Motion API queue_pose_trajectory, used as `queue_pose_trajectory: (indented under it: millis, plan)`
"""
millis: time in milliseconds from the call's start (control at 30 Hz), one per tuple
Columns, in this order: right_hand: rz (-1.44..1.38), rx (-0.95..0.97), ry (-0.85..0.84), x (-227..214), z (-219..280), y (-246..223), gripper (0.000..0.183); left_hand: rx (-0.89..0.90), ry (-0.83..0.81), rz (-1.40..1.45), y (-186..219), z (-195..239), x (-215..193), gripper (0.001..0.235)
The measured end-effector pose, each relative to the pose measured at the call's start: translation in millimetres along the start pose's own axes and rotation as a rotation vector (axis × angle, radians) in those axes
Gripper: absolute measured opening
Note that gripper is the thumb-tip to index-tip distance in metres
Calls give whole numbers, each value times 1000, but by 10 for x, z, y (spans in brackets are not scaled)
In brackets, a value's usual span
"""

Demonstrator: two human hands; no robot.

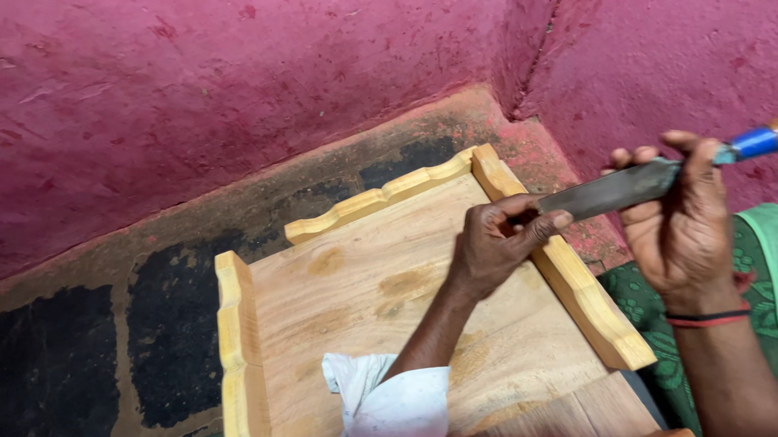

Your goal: The person carves the raised edges of a wooden tray using a chisel and mallet, then smooths the surface with sandpaper. The person works on the tray's perimeter, shaping the wood and refining the finish.

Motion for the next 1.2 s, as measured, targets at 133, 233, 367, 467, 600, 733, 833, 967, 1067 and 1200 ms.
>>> queue_pose_trajectory:
  millis: [133, 233, 367, 467, 600, 733, 833, 967, 1067, 1200]
  plan:
    - [2, 35, 8, 158, -30, 69, 32, 89, -85, 260, -96, -18, -22, 34]
    - [-21, 18, 3, 157, -67, 86, 34, 22, -98, 235, -142, -25, -50, 29]
    - [-51, -14, 14, -68, -159, 85, 37, 31, -149, 298, -178, -39, -74, 25]
    - [-54, -36, 29, -274, -247, 21, 39, 29, -169, 290, -173, -38, -87, 24]
    - [7, 63, 133, -372, -316, -148, 34, 106, -101, 310, -98, -54, -99, 26]
    - [282, 194, 238, -187, -326, -171, 34, 101, 74, 70, 0, -61, -148, 23]
    - [406, 194, 278, 65, -296, -65, 40, 146, 89, -52, 82, -58, -178, 20]
    - [475, 118, 273, 354, -204, 80, 45, 372, 10, -267, 162, -23, -164, 20]
    - [542, 39, 271, 495, -127, 126, 49, 385, -55, -338, 181, 8, -124, 22]
    - [559, -53, 309, 548, -103, 114, 50, 313, -148, -382, 146, 23, -24, 25]
Point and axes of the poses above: each hand's wrist, its own z-axis away from the middle knuckle, its own x-axis out of the palm, y = z × x, the point moved 1 cm from there along -z, towards the middle knuckle, and after that the axes turned 3 degrees about z, right-handed, at the moved point
